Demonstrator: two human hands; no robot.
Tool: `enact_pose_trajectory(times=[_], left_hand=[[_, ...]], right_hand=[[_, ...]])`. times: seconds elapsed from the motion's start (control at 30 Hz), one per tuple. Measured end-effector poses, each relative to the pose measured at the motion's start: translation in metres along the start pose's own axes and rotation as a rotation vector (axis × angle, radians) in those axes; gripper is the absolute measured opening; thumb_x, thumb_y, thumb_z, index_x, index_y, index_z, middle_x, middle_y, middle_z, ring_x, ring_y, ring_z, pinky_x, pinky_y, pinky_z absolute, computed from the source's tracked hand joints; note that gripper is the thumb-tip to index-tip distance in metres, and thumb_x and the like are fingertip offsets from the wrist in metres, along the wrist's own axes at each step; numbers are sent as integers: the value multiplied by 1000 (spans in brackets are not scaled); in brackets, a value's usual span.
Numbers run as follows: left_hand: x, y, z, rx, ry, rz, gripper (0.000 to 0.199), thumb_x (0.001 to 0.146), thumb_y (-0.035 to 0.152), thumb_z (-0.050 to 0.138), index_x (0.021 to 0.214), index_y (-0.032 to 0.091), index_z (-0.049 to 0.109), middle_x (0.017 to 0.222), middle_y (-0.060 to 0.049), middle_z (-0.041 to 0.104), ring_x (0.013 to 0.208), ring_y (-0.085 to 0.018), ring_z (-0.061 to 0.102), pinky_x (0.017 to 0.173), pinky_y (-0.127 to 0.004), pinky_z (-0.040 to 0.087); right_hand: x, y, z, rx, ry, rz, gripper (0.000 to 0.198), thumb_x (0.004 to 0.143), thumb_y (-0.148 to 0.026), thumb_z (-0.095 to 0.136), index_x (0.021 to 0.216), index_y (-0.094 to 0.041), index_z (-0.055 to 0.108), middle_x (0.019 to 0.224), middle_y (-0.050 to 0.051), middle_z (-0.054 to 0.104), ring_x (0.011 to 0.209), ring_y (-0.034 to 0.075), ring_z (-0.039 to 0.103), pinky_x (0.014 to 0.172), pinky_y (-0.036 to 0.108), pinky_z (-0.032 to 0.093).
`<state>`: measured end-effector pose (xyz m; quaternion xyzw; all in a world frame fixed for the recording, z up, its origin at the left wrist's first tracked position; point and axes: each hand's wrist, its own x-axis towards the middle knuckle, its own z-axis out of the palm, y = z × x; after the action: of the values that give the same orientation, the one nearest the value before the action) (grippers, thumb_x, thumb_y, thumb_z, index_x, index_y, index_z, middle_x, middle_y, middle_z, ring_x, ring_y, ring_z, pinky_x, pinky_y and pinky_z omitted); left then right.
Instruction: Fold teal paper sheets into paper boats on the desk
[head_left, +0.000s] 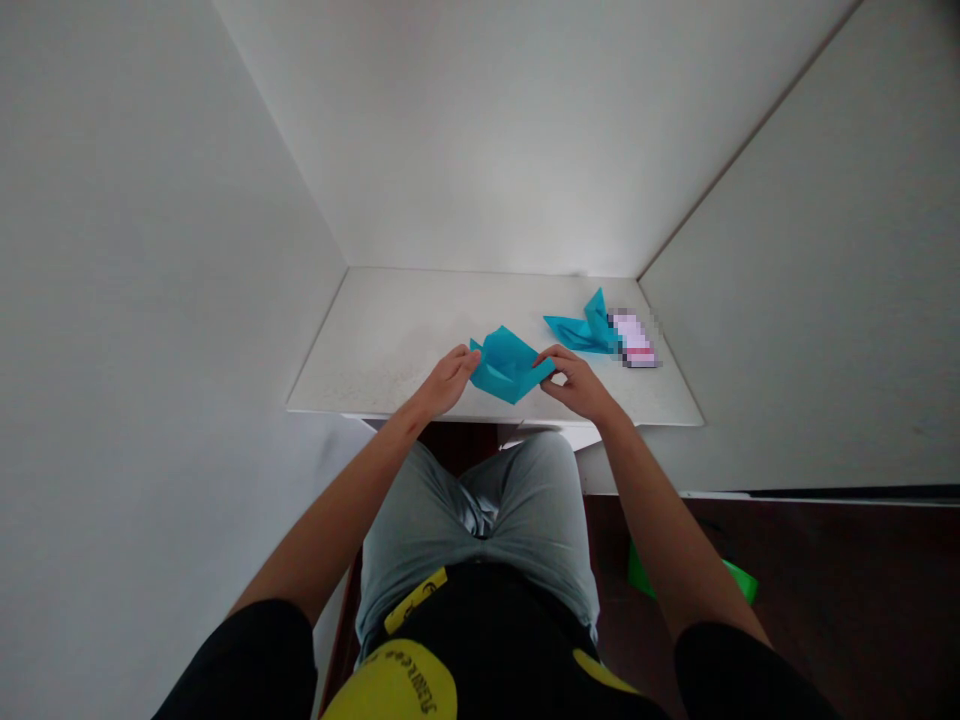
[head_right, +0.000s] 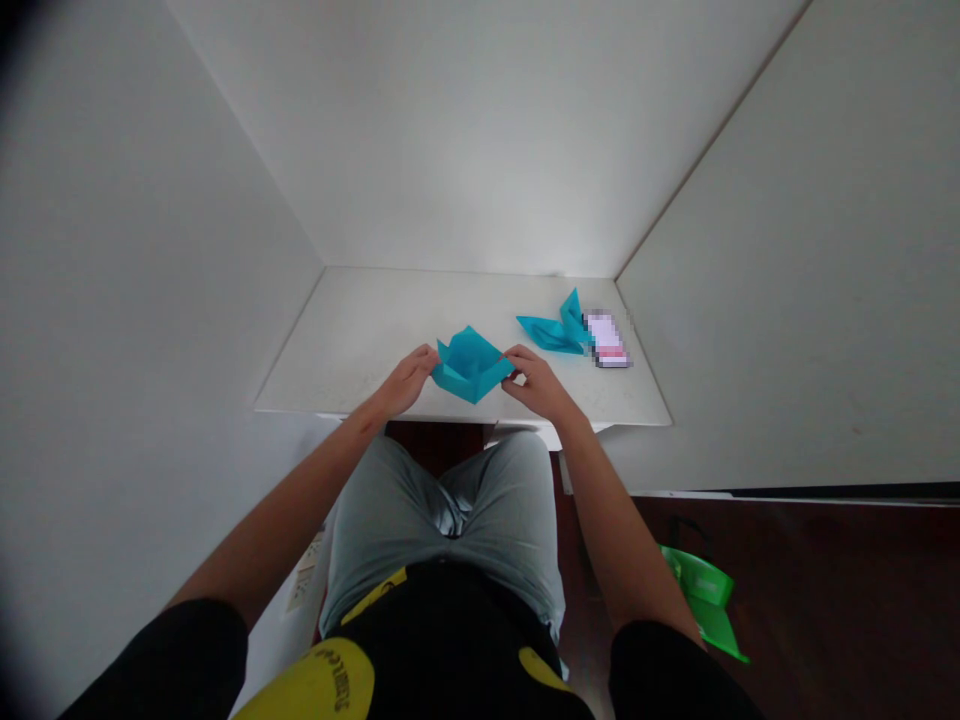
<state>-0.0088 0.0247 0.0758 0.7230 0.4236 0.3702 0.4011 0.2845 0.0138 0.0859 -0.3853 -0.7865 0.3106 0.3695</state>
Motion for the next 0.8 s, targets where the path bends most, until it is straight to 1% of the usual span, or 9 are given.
enact_pose_trajectory(times=[0.17, 0.27, 0.33, 0.37, 0.43, 0.5, 0.57, 0.67, 0.8], left_hand=[[-4, -8, -1, 40, 270, -112, 70, 107, 71, 38, 72, 20, 70, 89, -6, 60, 91, -21, 60, 92, -34, 50], [-5, -21, -3, 10, 353, -203, 53, 102, 62, 57, 74, 21, 76, 92, -6, 65, 93, -21, 64, 93, -36, 52], [-6, -34, -2, -100, 371, -268, 34, 89, 54, 76, 84, 21, 81, 97, -6, 71, 95, -22, 67, 92, -36, 54], [-6, -40, -1, -178, 374, -297, 31, 83, 51, 83, 89, 21, 82, 100, -7, 73, 96, -22, 68, 93, -37, 55], [-6, -52, 3, -339, 395, -344, 39, 73, 47, 91, 98, 19, 82, 101, -7, 77, 97, -23, 70, 93, -37, 55], [-7, -62, 6, -482, 439, -385, 48, 68, 46, 94, 104, 18, 81, 100, -8, 79, 97, -22, 70, 93, -37, 56], [-7, -67, 8, -622, 467, -425, 52, 64, 43, 97, 105, 17, 79, 101, -8, 79, 95, -21, 71, 90, -36, 57], [-6, -70, 9, -804, 448, -479, 52, 64, 37, 98, 106, 16, 77, 108, -9, 80, 96, -21, 73, 89, -34, 60], [-5, -72, 3, -822, 465, -491, 48, 68, 35, 97, 107, 17, 75, 111, -10, 79, 99, -21, 73, 92, -35, 59]], right_hand=[[-7, 6, 8, -50, 113, 35, 16, 91, -31, 70, 100, -26, 82, 112, 9, 71, 100, 26, 66, 85, 41, 63], [-12, 5, 13, -50, 156, 27, 21, 95, -36, 69, 108, -28, 83, 122, 11, 70, 113, 29, 66, 98, 47, 61], [-15, 2, 15, -20, 151, -2, 27, 98, -40, 67, 115, -29, 84, 129, 11, 69, 123, 31, 64, 110, 51, 56], [-17, 1, 16, 12, 150, -11, 30, 100, -43, 64, 118, -29, 84, 131, 11, 69, 127, 31, 63, 115, 53, 52], [-19, 1, 20, 91, 181, 16, 39, 106, -51, 55, 120, -29, 84, 132, 11, 69, 129, 30, 62, 119, 52, 49], [-20, 4, 28, 150, 252, 101, 44, 107, -58, 53, 117, -29, 85, 129, 10, 70, 127, 29, 63, 118, 50, 50], [-20, 9, 38, 202, 331, 186, 41, 102, -62, 63, 114, -30, 85, 126, 9, 71, 124, 28, 64, 116, 47, 51], [-20, 21, 55, 321, 409, 262, 40, 92, -62, 77, 117, -32, 83, 130, 7, 71, 126, 27, 64, 115, 45, 51], [-18, 35, 65, 410, 459, 299, 42, 87, -59, 81, 120, -32, 82, 134, 6, 70, 128, 27, 63, 116, 45, 50]])
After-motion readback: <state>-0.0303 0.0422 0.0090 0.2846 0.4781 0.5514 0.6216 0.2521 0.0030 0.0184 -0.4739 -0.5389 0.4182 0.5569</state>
